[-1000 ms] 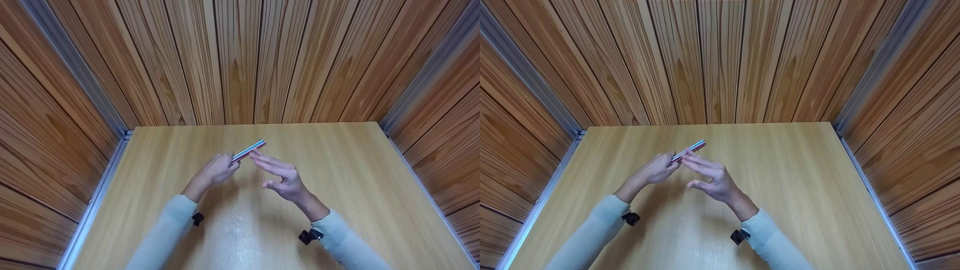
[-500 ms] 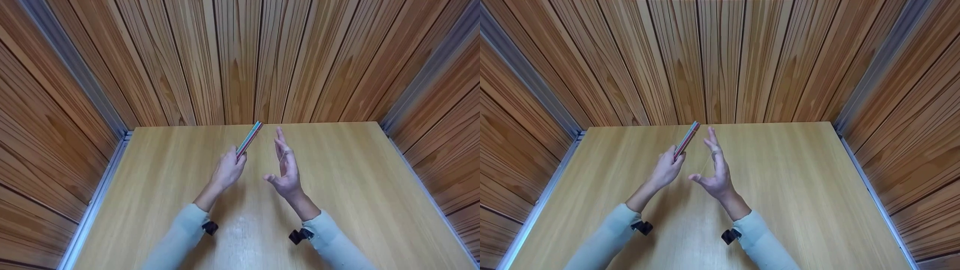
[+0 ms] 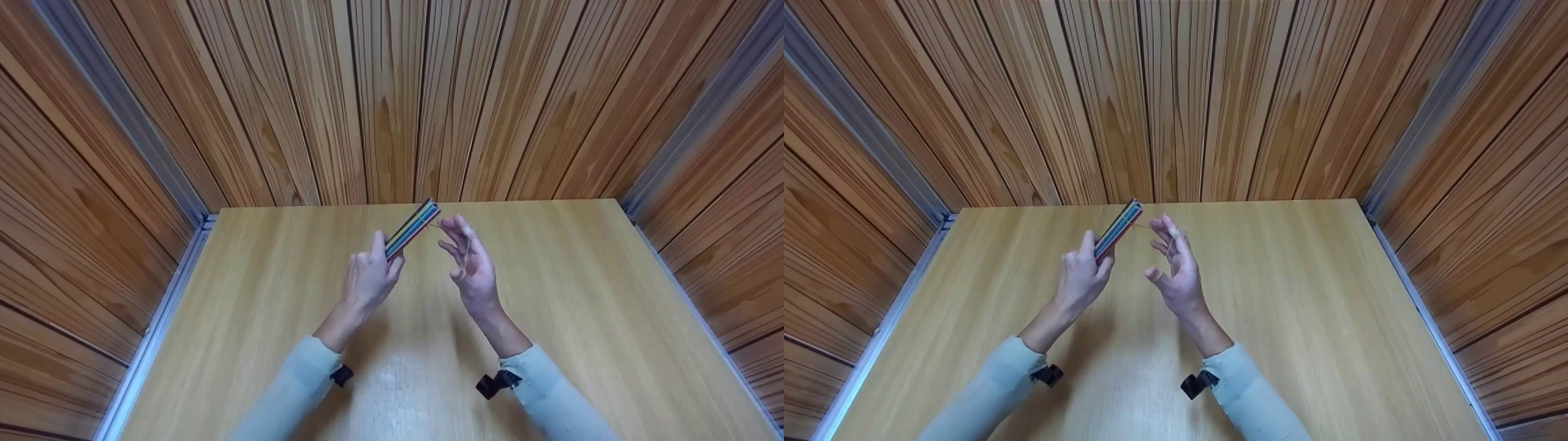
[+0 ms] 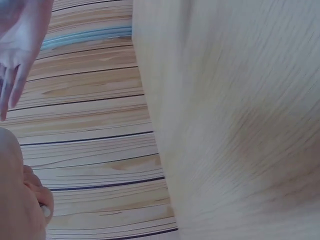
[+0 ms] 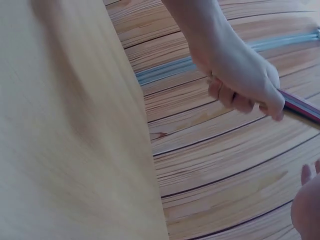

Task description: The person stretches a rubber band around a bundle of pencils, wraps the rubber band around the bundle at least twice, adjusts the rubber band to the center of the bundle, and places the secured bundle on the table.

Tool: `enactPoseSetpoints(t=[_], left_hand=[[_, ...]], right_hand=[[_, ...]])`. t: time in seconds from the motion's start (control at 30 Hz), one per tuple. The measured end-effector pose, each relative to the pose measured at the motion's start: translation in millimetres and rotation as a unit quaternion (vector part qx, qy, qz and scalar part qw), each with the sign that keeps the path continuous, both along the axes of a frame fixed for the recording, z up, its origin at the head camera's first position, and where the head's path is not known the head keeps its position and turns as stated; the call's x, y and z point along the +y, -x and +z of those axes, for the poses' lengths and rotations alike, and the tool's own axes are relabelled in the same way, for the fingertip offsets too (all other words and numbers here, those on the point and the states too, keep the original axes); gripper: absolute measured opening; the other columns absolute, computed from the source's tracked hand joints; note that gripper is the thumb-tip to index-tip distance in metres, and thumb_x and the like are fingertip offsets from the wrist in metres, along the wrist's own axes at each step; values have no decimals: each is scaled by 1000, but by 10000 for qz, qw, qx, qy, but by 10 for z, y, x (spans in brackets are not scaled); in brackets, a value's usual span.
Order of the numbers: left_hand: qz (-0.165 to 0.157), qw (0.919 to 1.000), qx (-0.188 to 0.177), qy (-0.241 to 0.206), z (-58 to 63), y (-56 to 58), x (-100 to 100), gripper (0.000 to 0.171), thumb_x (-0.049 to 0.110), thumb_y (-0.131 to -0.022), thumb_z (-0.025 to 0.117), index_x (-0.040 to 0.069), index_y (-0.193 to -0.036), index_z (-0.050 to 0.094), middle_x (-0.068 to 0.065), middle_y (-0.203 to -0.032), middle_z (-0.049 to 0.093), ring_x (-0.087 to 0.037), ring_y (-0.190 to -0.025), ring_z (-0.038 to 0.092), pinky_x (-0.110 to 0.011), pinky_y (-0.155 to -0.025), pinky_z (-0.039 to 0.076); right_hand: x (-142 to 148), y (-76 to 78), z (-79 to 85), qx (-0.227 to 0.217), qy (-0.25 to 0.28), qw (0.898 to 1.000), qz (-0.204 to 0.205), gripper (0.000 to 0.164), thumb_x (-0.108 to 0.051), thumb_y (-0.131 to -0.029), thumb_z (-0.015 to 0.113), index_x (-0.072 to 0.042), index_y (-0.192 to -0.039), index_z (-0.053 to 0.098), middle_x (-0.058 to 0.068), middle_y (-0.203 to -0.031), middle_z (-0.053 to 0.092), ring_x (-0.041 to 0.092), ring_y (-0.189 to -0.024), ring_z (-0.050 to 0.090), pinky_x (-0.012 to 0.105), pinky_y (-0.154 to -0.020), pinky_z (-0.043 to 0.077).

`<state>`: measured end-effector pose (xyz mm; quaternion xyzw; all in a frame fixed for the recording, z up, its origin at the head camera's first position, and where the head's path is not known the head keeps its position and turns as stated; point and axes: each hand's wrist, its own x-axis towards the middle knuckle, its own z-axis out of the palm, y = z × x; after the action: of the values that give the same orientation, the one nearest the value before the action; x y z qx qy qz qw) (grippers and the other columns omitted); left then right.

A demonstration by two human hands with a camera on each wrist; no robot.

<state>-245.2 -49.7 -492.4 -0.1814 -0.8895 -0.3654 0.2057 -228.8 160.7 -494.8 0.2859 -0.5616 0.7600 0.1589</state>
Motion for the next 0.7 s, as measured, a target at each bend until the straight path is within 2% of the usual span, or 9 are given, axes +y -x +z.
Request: enactPoseSetpoints(t=[0.07,0.17,0.3,0.43,0.57,0.6,0.7], left_hand=[[-39,9983,426,390,48,-3,-45,22,17,-107,73,1,-117,60,-15,-86,78,-20,-58,68,-18,-51,46],[-97,9906,993,939,121,-2,-104,24,16,-104,77,3,-114,59,-13,-84,78,-21,-57,68,-23,-50,51],[-256,9785,1363,1525,185,7,-157,26,18,-103,78,4,-111,59,-10,-81,77,-20,-55,66,-27,-49,53],[-528,9677,1396,2032,200,8,-198,29,23,-102,80,6,-111,59,-8,-80,76,-16,-55,61,-27,-50,51],[-813,9597,1279,2365,205,9,-238,35,35,-104,78,7,-113,59,-1,-73,66,-10,-53,46,-19,-49,35],[-891,9589,1220,2402,206,9,-248,38,39,-104,78,8,-113,58,0,-71,63,-9,-53,42,-18,-50,30],[-1118,9555,1017,2535,213,8,-264,44,48,-106,74,8,-114,58,1,-67,57,-7,-54,34,-17,-52,20]], right_hand=[[48,22,-8,-161,97,9998,90,126,-63,-93,84,18,-168,25,-5,-156,63,8,-149,61,27,-122,53],[121,51,-36,-325,212,9992,121,121,-59,-93,86,18,-166,30,-5,-154,64,8,-143,64,27,-119,56],[189,56,-86,-422,131,9989,164,117,-57,-92,88,18,-164,34,-10,-155,63,5,-138,65,26,-115,58],[221,73,-91,-419,-21,9986,318,110,-56,-92,89,13,-163,41,-7,-151,67,6,-140,67,24,-117,57],[261,97,-77,-269,-193,9989,327,100,-54,-93,89,7,-162,47,-1,-146,70,10,-140,70,24,-122,52],[271,99,-76,-212,-285,9990,288,100,-54,-93,89,7,-161,48,-2,-145,70,10,-139,70,24,-123,51],[302,102,-82,-37,-620,9979,177,108,-56,-92,88,17,-158,44,-3,-144,70,11,-138,71,24,-125,49]])
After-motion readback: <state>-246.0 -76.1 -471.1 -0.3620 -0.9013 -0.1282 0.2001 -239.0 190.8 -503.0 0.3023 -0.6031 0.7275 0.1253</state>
